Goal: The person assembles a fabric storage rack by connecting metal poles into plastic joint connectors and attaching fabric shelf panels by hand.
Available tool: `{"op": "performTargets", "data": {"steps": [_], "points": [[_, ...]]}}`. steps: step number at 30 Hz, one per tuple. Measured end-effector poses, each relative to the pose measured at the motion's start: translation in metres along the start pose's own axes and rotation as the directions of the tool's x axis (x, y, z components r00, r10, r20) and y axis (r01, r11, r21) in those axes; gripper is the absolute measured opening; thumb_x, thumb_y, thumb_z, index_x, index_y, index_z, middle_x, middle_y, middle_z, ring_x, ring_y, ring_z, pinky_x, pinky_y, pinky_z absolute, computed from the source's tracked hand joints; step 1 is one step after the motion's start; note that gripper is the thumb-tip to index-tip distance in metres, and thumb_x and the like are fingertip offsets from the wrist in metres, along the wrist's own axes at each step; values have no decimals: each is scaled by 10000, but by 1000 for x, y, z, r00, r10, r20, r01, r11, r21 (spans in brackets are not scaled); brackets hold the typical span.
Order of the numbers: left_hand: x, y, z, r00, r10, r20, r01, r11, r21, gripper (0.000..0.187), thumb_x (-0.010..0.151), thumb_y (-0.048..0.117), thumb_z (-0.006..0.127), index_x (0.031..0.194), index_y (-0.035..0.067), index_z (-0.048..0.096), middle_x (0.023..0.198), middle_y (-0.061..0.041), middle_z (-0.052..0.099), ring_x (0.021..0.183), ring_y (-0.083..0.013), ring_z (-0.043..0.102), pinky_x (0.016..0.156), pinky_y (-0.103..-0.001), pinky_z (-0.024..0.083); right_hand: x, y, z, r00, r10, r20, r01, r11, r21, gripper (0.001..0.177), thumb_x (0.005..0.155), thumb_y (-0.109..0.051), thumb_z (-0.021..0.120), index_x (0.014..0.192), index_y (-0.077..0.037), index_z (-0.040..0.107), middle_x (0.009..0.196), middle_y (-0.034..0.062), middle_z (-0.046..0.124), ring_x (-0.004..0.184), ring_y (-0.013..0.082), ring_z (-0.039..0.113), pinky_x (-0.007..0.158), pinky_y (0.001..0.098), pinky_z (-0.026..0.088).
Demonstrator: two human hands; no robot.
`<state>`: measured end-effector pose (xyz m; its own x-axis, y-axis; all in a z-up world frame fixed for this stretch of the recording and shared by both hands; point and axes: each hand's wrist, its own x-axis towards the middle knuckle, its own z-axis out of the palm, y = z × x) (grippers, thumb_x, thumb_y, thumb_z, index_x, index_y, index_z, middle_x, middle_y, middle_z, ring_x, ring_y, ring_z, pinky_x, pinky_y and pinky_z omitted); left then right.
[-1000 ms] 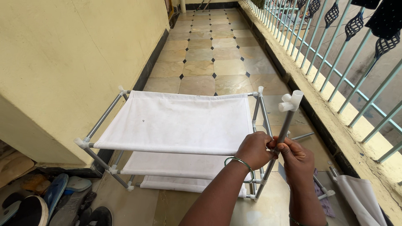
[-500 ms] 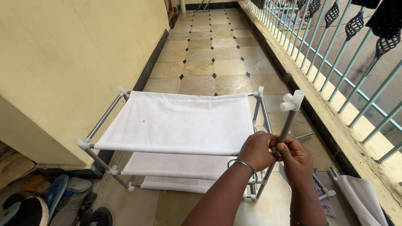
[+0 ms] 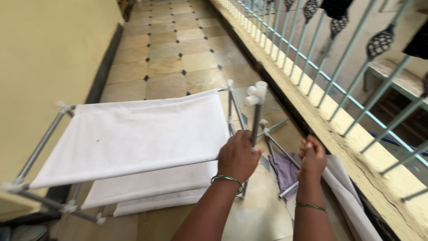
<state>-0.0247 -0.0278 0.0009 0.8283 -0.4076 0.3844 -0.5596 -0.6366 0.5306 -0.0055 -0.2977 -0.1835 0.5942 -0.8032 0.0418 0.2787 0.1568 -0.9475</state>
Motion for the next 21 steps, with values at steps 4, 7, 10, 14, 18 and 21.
{"op": "performTargets", "data": {"steps": [4,7,10,14,18,21], "points": [[6,-3,4,999,-37,1,37,998,49,434,843,353,796,1086,81,560,1041,-107,615,987,-322,640,805,-460,536,-16,113,-70,981,35,-188,-170,612,-772,481,810,-231,805,1247,-80,673,1200,168,685,1072,300,657,913,410,518],[9,-6,8,1000,-18,-10,19,998,54,454,836,350,800,1094,68,556,1042,-118,612,987,-326,638,805,-454,538,-47,137,-90,930,287,-230,-330,377,-865,717,779,-386,856,1351,-49,586,1241,227,708,1112,365,713,978,456,548],[9,-8,6,1000,-11,9,10,999,54,452,837,335,806,1091,59,553,1036,-127,609,995,-332,633,815,-453,534,-49,128,-82,872,375,-313,-413,224,-883,726,795,-433,839,1380,-98,567,1284,178,703,1193,351,673,1001,459,534],[11,-9,3,999,-13,31,13,1000,16,447,836,309,806,1108,57,557,1040,-124,616,1006,-327,634,831,-444,534,-37,138,-75,882,333,-334,-443,340,-830,659,814,-344,782,1381,-82,573,1270,209,711,1187,361,688,1024,437,521],[13,-9,4,1000,11,9,-11,1000,18,487,826,296,815,1143,42,547,1062,-141,610,1012,-341,626,840,-449,530,-17,148,-72,836,277,-473,-523,662,-537,587,886,-181,688,1415,-73,456,1090,241,710,896,341,679,741,443,484],[14,-8,3,998,-34,44,33,999,31,526,816,300,826,1168,30,543,1107,-145,594,1046,-336,611,889,-437,524,-5,128,-65,734,463,-496,-604,779,-166,463,957,-109,588,1405,-42,491,970,166,673,643,213,583,514,358,407]]}}
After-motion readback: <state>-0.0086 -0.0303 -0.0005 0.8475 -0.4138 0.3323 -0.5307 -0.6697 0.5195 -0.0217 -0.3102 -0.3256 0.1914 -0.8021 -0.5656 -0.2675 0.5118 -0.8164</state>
